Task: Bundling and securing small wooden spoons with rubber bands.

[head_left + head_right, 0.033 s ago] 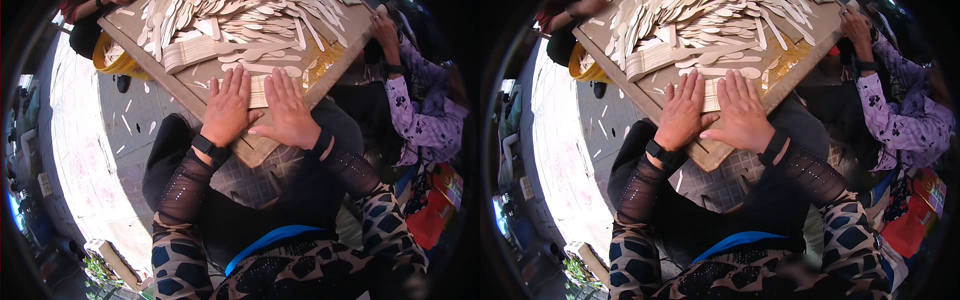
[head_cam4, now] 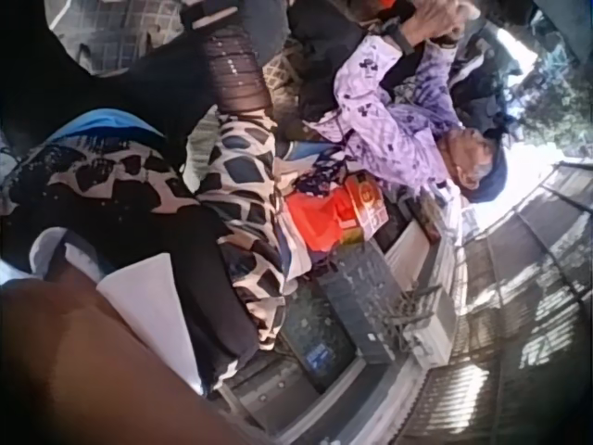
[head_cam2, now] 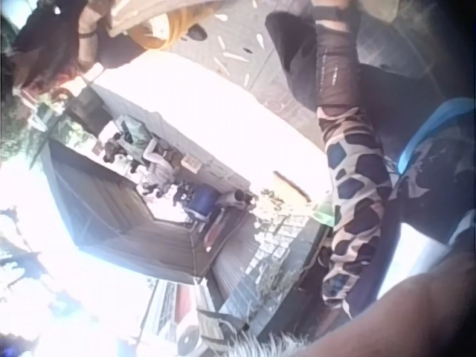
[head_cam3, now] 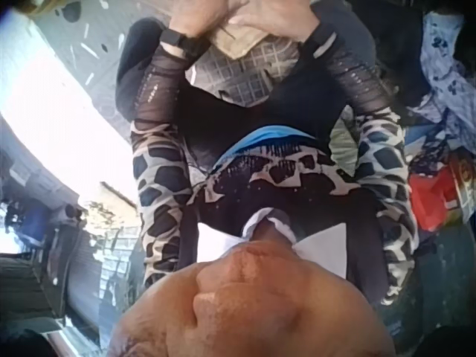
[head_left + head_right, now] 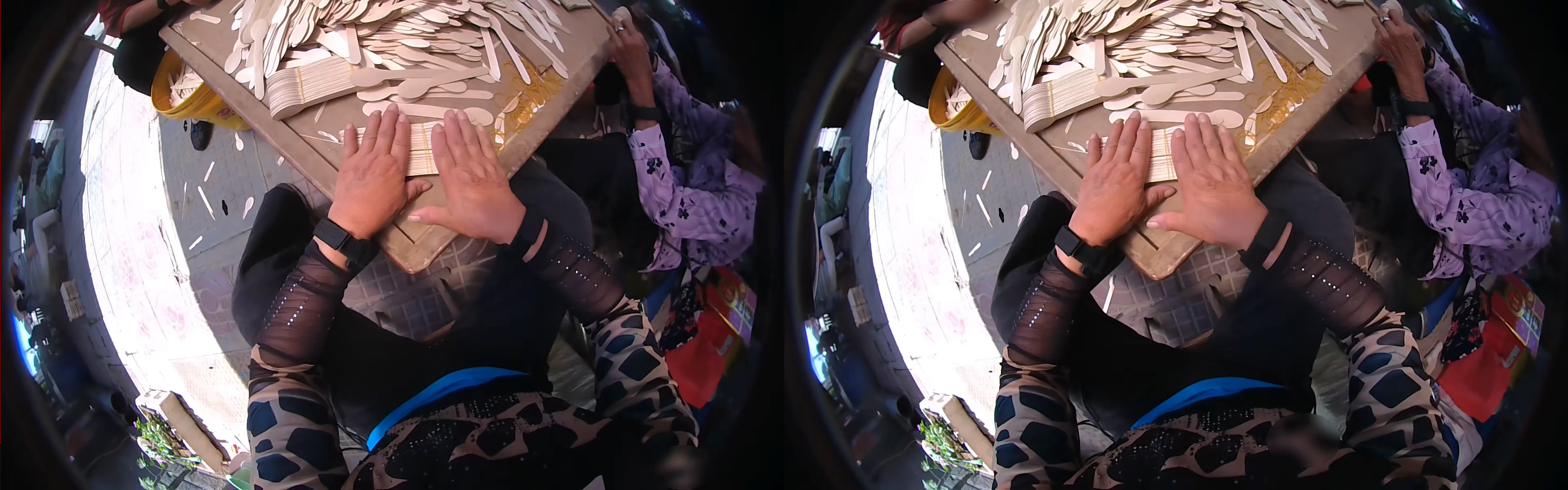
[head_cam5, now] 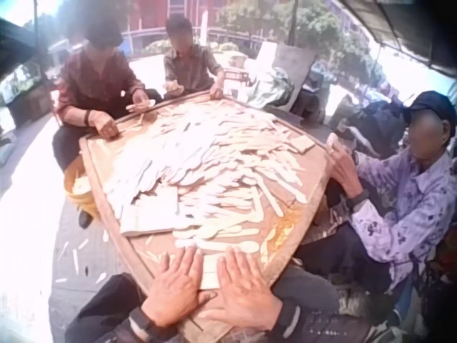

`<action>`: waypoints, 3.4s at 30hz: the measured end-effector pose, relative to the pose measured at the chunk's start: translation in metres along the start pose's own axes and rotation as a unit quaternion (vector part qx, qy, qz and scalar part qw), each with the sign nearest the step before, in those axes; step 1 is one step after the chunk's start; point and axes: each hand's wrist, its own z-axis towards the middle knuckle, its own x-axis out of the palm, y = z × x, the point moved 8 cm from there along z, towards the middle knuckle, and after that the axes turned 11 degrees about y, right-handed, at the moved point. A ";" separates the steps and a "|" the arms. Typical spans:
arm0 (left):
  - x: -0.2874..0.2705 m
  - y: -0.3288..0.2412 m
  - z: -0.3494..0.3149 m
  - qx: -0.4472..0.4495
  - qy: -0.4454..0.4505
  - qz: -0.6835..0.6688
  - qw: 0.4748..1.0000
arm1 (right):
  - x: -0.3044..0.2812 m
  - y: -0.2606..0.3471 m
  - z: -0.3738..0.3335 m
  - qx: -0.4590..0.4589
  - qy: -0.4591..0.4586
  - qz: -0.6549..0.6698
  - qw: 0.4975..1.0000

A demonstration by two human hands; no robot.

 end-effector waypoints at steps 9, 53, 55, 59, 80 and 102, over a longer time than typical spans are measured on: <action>-0.001 0.002 -0.002 -0.019 0.008 -0.004 1.000 | 0.000 0.006 -0.008 0.020 -0.010 -0.007 1.000; -0.026 0.034 -0.007 -0.021 -0.191 -0.459 0.868 | -0.134 0.073 0.055 -0.306 -0.080 0.030 0.948; -0.026 0.031 -0.008 -0.027 -0.191 -0.457 0.868 | -0.132 0.067 0.050 -0.258 -0.065 0.069 0.961; -0.029 0.024 -0.012 -0.018 -0.230 -0.460 0.858 | -0.126 0.069 0.046 -0.243 -0.032 0.053 0.968; -0.042 0.081 -0.029 -0.056 -0.015 -0.346 0.937 | -0.032 -0.040 0.009 -0.073 0.004 0.184 0.980; -0.025 0.074 -0.021 -0.057 -0.039 -0.314 0.947 | -0.020 -0.021 0.034 -0.095 -0.007 0.081 0.992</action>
